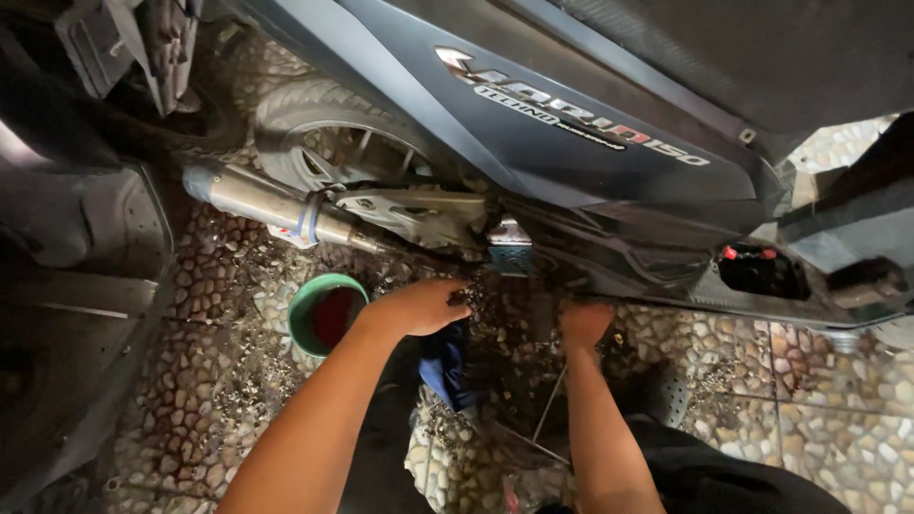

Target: The person crouches beside a scooter and uses a wrench on the exhaust and underbody area. They then pick up a small metal part and wipe it thoroughly with a blue cloth, turning it over while cleaning, before resuming work on the scooter with the wrench.

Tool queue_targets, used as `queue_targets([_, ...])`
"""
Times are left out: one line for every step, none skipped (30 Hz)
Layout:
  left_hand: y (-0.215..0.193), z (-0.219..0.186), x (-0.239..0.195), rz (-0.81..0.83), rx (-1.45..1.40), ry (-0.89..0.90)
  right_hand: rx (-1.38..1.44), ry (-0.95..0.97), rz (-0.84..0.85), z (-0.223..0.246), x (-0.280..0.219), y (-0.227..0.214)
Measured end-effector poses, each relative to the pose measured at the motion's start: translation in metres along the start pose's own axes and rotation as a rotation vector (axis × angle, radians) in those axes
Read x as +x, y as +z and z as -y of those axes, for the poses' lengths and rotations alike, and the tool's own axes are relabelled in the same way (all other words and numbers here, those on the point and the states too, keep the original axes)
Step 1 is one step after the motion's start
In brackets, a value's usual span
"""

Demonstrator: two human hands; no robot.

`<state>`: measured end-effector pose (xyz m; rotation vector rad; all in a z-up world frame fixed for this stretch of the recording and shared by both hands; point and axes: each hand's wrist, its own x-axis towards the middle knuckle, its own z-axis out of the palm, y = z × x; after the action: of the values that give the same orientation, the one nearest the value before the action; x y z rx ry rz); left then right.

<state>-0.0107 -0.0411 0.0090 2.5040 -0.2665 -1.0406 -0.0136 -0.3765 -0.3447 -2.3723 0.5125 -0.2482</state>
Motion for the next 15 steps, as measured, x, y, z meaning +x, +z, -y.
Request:
queue_targets([0.001,0.001,0.0,-0.01,-0.015,0.003,-0.138,-0.051,0.061,0.028,0.01,-0.011])
queue_targets([-0.001,0.0,-0.001,-0.009,-0.015,0.006,-0.276,-0.102,0.122,0.03,0.012,-0.011])
queue_targets([-0.002,-0.001,-0.003,-0.016,-0.016,0.008,-0.415,-0.151,0.188,0.031,0.012,-0.011])
queue_targets([-0.003,-0.001,-0.005,-0.024,-0.016,0.009,-0.553,-0.2,0.253,0.034,0.012,-0.01])
queue_targets([-0.005,-0.003,-0.006,-0.018,-0.019,0.008,-0.691,-0.25,0.322,0.029,0.012,-0.005])
queue_targets([-0.006,-0.004,-0.007,-0.02,-0.01,0.002,-0.828,-0.3,0.391,0.025,0.012,0.001])
queue_targets([-0.008,-0.005,-0.009,-0.023,-0.002,-0.004,-0.965,-0.353,0.46,0.022,0.012,0.009])
queue_targets([-0.007,-0.005,-0.01,-0.018,-0.005,-0.005,-1.101,-0.406,0.53,0.015,0.011,0.016])
queue_targets([-0.007,-0.005,-0.01,-0.023,-0.004,-0.009,-1.236,-0.46,0.6,0.01,0.012,0.025])
queue_targets([-0.007,-0.006,-0.011,-0.028,-0.004,-0.012,-1.371,-0.516,0.67,0.004,0.012,0.034])
queue_targets([-0.008,-0.007,-0.012,-0.026,-0.006,-0.014,-1.505,-0.572,0.737,-0.041,0.004,0.045])
queue_targets([-0.009,-0.008,-0.013,-0.024,-0.01,-0.018,-1.639,-0.63,0.803,-0.068,0.007,0.067])
queue_targets([-0.011,-0.01,-0.014,-0.023,-0.012,-0.022,-1.773,-0.687,0.868,-0.067,0.037,0.11])
queue_targets([-0.011,-0.01,-0.014,-0.024,-0.013,-0.022,-1.773,-0.688,0.868,-0.061,0.038,0.108])
queue_targets([-0.012,-0.011,-0.014,-0.013,-0.015,-0.028,-1.845,-0.666,0.775,-0.055,0.038,0.106])
